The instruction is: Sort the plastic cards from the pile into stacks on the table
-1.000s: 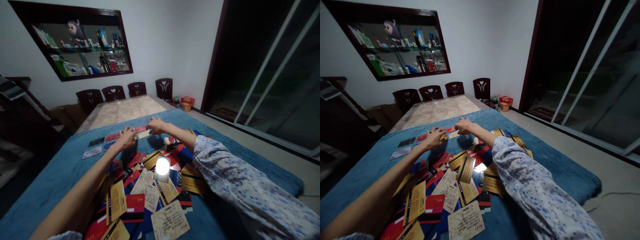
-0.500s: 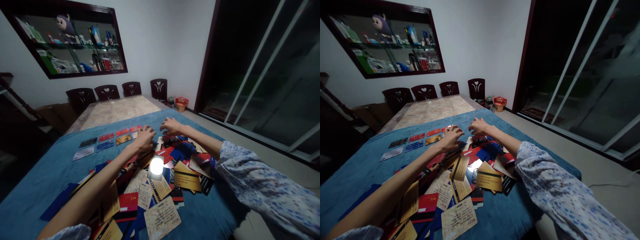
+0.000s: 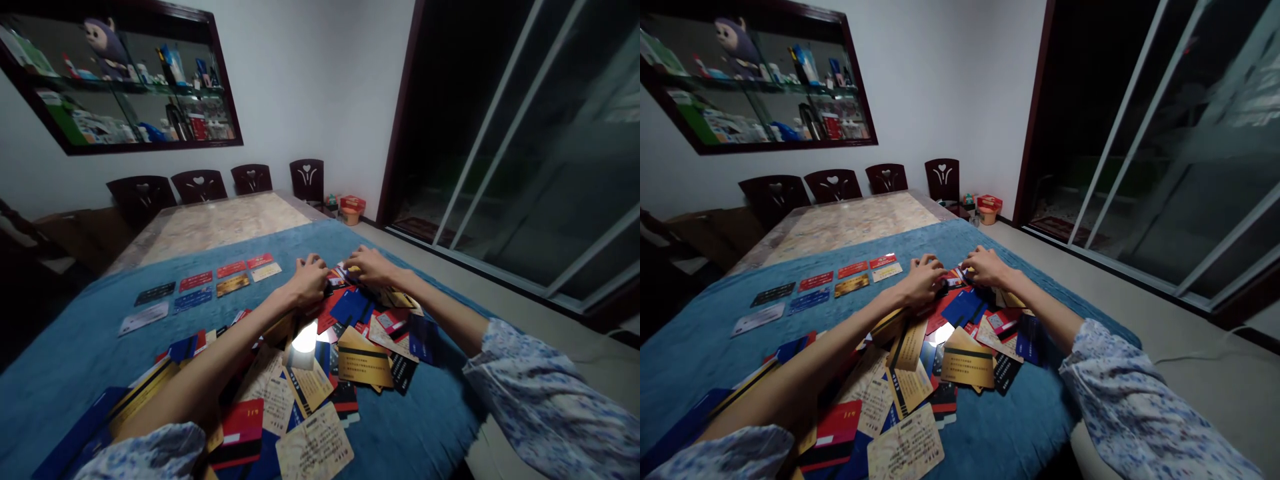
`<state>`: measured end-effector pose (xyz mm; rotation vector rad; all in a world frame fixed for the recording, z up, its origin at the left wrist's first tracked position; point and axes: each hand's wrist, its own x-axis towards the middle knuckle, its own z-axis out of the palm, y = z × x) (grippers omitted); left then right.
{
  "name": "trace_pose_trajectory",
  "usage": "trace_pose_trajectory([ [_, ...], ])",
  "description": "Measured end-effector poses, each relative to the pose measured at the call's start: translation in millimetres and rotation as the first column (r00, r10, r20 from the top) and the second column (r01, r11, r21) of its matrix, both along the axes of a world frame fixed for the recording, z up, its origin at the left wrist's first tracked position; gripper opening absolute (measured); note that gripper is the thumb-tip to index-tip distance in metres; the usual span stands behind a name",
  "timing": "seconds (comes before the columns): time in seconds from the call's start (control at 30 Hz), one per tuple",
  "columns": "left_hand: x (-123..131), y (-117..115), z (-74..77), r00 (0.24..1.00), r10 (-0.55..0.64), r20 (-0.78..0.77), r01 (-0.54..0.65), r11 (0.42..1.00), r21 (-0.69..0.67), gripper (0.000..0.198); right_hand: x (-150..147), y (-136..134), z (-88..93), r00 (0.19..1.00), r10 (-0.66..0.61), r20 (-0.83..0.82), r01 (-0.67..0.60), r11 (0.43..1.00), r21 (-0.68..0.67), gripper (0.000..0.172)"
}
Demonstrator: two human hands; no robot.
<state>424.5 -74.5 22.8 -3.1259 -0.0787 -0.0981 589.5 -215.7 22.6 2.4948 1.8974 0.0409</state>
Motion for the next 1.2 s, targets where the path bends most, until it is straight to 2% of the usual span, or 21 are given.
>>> trace_pose_trajectory([
  [0.13, 14.9, -1.6, -6.7, 0.999, -0.048, 0.008, 0.048, 0.999, -0.023, 0.039, 6.6, -15.0, -6.6, 1.000, -0.014, -0.016, 0.015, 1.000, 0.028, 0.029],
  [0.33, 29.0, -13.6, -13.2, 0.979, -0.199, 0.053, 0.203, 0.974, -0.100, 0.029, 16.6, -43.6, -23.0, 0.998, 0.039, -0.051, -0.031, 0.990, 0.139, 0.028],
  [0.53, 21.6, -24.9, -16.6, 0.948, -0.310, 0.068, 0.317, 0.935, -0.161, 0.022, 8.2, -62.3, -28.3, 0.993, 0.080, -0.082, -0.066, 0.984, 0.165, 0.031],
  [0.63, 14.8, -24.3, -17.9, 0.935, -0.350, 0.055, 0.355, 0.922, -0.158, 0.028, 5.1, -62.1, -29.3, 0.990, 0.095, -0.101, -0.077, 0.983, 0.168, 0.033],
  [0.9, 10.5, -11.9, -16.3, 0.960, -0.277, 0.043, 0.280, 0.953, -0.112, 0.029, 1.2, -48.9, -37.5, 0.983, 0.142, -0.114, -0.106, 0.955, 0.276, 0.034],
  [1.1, 6.2, -13.3, -19.4, 0.963, -0.266, 0.038, 0.267, 0.964, -0.022, 0.033, 1.5, -37.8, -42.0, 0.954, 0.229, -0.191, -0.159, 0.933, 0.323, 0.027],
  [1.2, 2.2, -15.3, -17.6, 0.963, -0.268, 0.036, 0.269, 0.963, -0.022, 0.031, 3.2, -34.1, -44.0, 0.948, 0.242, -0.208, -0.163, 0.927, 0.337, 0.027],
])
